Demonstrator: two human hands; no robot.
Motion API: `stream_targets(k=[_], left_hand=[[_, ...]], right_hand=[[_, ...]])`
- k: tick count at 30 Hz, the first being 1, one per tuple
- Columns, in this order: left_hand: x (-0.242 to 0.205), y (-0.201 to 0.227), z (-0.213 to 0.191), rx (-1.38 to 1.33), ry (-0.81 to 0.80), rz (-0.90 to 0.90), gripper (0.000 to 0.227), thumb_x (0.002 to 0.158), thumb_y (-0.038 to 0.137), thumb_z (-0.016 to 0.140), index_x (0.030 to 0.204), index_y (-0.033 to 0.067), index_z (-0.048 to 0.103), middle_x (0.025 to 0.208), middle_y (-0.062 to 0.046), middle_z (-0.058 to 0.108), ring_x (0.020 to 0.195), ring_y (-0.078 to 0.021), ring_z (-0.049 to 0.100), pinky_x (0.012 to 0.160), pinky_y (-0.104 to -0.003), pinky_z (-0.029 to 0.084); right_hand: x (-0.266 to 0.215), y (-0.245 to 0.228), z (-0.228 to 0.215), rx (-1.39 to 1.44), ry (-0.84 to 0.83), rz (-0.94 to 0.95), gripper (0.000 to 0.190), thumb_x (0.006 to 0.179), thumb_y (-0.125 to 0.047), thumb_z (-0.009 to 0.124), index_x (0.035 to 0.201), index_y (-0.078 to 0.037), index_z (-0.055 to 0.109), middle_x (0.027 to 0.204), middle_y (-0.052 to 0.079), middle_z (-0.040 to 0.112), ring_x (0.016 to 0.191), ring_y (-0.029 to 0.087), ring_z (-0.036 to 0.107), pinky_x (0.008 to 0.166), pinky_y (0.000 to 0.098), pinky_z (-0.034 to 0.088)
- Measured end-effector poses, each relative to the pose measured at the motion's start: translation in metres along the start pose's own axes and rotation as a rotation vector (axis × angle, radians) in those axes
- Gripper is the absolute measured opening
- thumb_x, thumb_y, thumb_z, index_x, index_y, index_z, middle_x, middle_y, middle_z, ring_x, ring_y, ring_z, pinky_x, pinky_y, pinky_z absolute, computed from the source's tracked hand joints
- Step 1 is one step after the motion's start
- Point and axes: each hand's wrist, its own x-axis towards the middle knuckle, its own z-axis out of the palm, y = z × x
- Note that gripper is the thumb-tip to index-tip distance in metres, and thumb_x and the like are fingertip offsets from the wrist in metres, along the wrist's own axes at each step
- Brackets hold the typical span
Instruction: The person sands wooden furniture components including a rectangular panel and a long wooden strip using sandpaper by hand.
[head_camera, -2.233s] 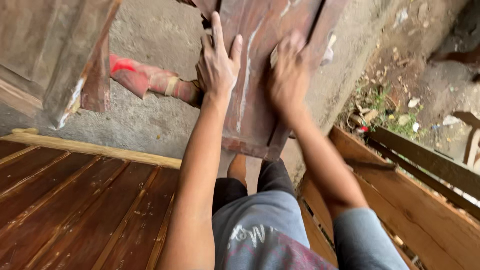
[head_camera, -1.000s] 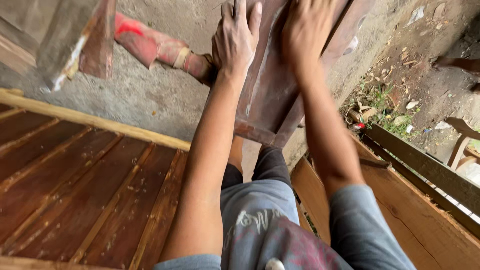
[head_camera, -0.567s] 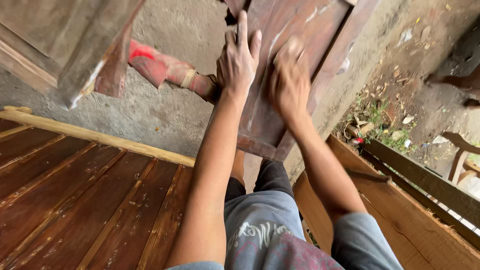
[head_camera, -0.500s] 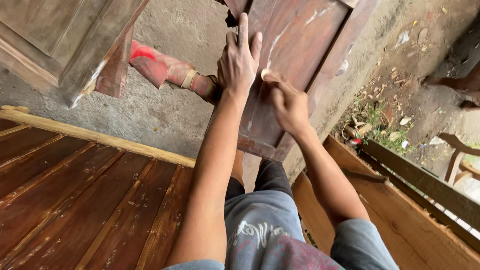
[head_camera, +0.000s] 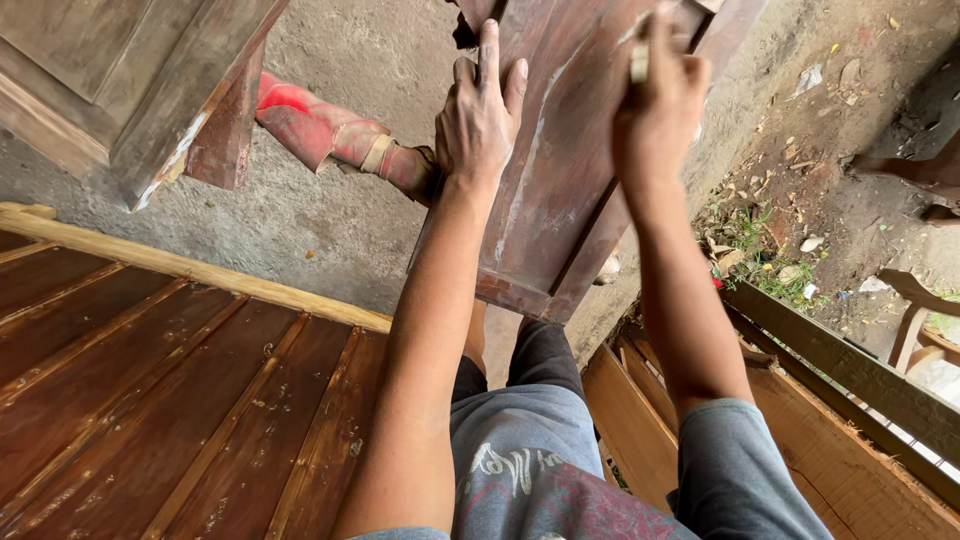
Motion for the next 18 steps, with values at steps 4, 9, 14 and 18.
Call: stream_targets(k=[4,9,14,18], left_hand=[[0.001,0.002,0.005,-0.006,0.032,-0.003,0.061,0.110,0.054,0.047,0.158,0.0192,0.033,0.104,-0.022,0.065,0.070,-0.0348,0.073,0.051,-0.042,0.059],[-0.007,-0.002,0.008,-0.023,0.059,0.013,0.059,0.113,0.053,0.047,0.159,0.0195,0.032,0.110,-0.023,0.064,0.075,-0.0366,0.071,0.053,-0.042,0.057],[-0.006,-0.001,0.005,-0.025,0.057,0.006,0.059,0.113,0.053,0.047,0.159,0.0204,0.033,0.103,-0.020,0.064,0.075,-0.0344,0.072,0.057,-0.042,0.059],[0.001,-0.001,0.008,-0.058,0.069,0.021,0.059,0.115,0.052,0.046,0.162,0.0203,0.030,0.107,-0.019,0.065,0.079,-0.0343,0.072,0.059,-0.042,0.059]], right_hand=[[-0.035,-0.004,0.040,-0.421,-0.088,-0.239,0.046,0.107,0.000,0.046,0.153,0.004,0.049,0.122,0.023,0.072,0.100,0.031,0.052,0.087,0.0437,0.047],[0.015,0.023,0.061,-0.538,-0.048,-0.153,0.042,0.097,-0.006,0.049,0.138,-0.004,0.056,0.110,0.019,0.073,0.120,0.032,0.055,0.095,0.0488,0.046],[-0.013,0.010,0.053,-0.394,-0.081,-0.286,0.044,0.105,-0.005,0.050,0.146,0.010,0.049,0.126,0.031,0.070,0.113,0.033,0.054,0.093,0.0471,0.044],[0.016,0.010,0.055,-0.473,0.037,-0.207,0.044,0.101,-0.009,0.055,0.144,0.001,0.052,0.089,0.016,0.069,0.118,0.033,0.055,0.095,0.0508,0.045]])
